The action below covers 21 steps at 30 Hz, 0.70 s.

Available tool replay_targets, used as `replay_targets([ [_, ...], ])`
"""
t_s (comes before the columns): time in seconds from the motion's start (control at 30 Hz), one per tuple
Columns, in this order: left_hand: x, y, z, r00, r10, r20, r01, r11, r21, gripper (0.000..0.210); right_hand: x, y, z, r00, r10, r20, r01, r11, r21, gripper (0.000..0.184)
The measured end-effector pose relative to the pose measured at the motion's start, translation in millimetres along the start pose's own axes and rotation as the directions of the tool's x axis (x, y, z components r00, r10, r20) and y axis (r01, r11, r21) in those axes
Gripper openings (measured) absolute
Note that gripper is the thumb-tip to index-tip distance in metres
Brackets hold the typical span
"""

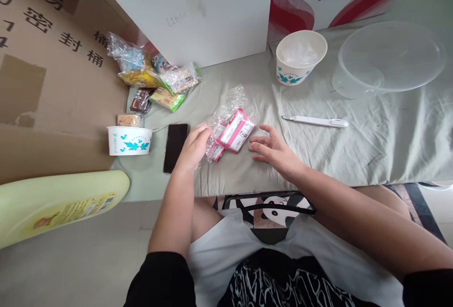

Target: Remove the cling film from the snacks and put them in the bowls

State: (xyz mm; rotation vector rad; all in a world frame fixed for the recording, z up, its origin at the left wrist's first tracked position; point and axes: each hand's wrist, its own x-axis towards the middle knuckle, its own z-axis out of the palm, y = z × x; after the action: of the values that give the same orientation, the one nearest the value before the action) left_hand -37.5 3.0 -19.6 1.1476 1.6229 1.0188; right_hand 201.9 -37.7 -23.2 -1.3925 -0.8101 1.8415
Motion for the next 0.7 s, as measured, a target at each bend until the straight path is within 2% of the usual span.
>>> replay_targets([
  [0.1,-5,10,-1.2,0.986,-0.144,0.080,0.154,0.978,-0.138,0.027,-1,-1,1,1.000,-0.019,0.017,0.020,0.999,-0.047,0.090],
  [0.2,-8,20,0.0,0.931,-0.253,0.263,0.330,0.891,-0.312,0.031,-1,-4,2,0.998,-0.038,0.047,0.041,0.997,-0.065,0.087],
  [0.37,-19,28,15.6,0.886,-0.129,0.446,0.341,0.833,-0.436,0.041,0,-3,0,0.999,-0.034,0.039,0.034,0.999,-0.004,0.079],
  [0.47,-30,30,36.0,0.810,-0.069,0.582,0.380,0.818,-0.432,0.048,3,1,-1,0.989,-0.066,0.129,0.050,0.991,0.125,0.064],
  [0.53,-33,29,48.0,0.782,-0.063,0.621,0.395,0.820,-0.414,0.051,4,2,-1,0.979,-0.074,0.189,0.032,0.976,0.214,0.056],
  [0.6,-33,27,53.2,0.796,-0.074,0.600,0.384,0.829,-0.407,0.054,6,2,-1,0.983,-0.075,0.165,0.020,0.951,0.310,0.054],
  [0.7,-26,21,45.8,0.880,-0.051,0.472,0.293,0.840,-0.456,0.056,9,0,-2,0.991,-0.085,0.107,0.033,0.909,0.416,0.056],
])
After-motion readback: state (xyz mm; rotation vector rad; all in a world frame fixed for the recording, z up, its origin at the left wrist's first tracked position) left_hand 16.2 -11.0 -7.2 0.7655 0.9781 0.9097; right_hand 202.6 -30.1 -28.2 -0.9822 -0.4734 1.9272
